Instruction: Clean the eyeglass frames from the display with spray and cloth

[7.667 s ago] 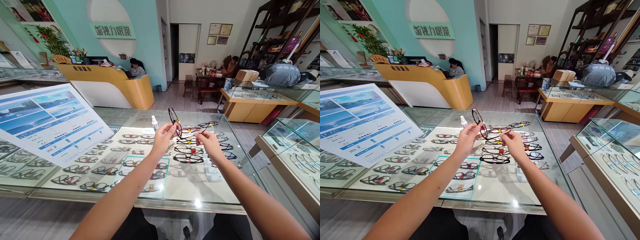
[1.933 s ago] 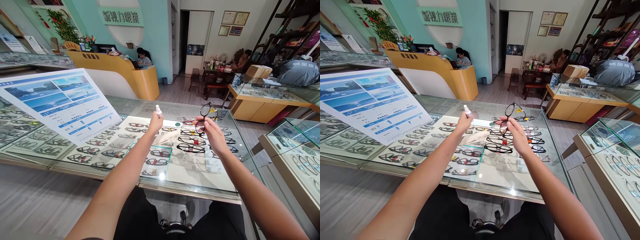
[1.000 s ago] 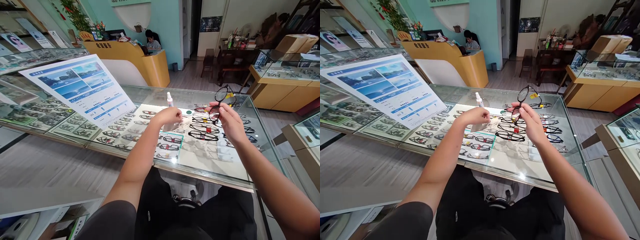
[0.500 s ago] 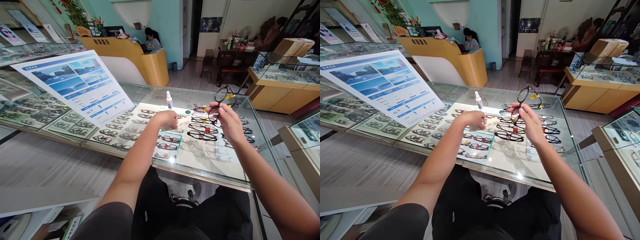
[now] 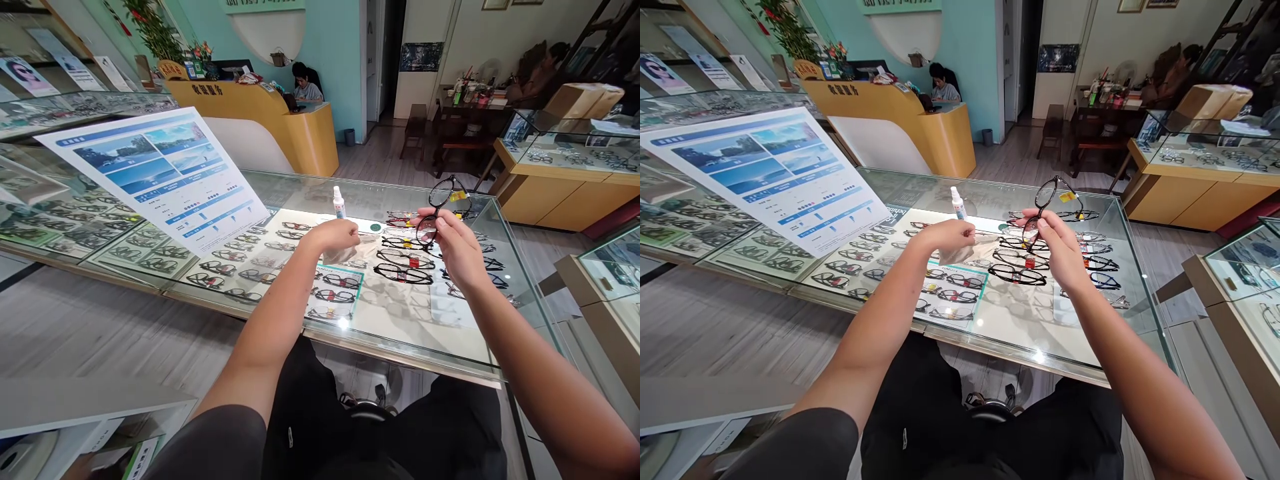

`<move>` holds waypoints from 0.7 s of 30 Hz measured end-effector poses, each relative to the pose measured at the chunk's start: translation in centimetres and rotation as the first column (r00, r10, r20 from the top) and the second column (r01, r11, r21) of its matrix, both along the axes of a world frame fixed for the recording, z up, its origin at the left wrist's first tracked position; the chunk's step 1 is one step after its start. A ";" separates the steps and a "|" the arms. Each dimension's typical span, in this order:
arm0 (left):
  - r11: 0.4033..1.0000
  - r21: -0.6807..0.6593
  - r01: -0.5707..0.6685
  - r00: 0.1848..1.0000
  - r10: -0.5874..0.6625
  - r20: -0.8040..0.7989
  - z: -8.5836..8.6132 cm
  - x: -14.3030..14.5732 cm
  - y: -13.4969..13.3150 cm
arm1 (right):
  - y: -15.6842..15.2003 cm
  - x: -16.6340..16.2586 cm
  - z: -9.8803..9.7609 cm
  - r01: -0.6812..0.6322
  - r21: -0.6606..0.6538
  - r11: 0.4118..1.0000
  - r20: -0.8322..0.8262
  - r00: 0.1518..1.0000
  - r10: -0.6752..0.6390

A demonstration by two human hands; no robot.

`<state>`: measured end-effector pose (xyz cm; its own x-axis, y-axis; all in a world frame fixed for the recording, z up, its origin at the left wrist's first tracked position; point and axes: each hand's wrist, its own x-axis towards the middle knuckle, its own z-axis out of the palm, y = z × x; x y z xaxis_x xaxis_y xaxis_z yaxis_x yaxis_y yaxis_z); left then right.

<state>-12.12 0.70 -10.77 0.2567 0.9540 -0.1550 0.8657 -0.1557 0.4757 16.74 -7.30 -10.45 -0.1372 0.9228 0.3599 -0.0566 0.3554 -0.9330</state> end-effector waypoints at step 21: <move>0.934 -0.325 0.150 0.130 0.307 0.943 2.8 1.0 0.1 | -1.0 -0.3 0.7 -0.076 0.006 0.997 0.083 0.994 0.075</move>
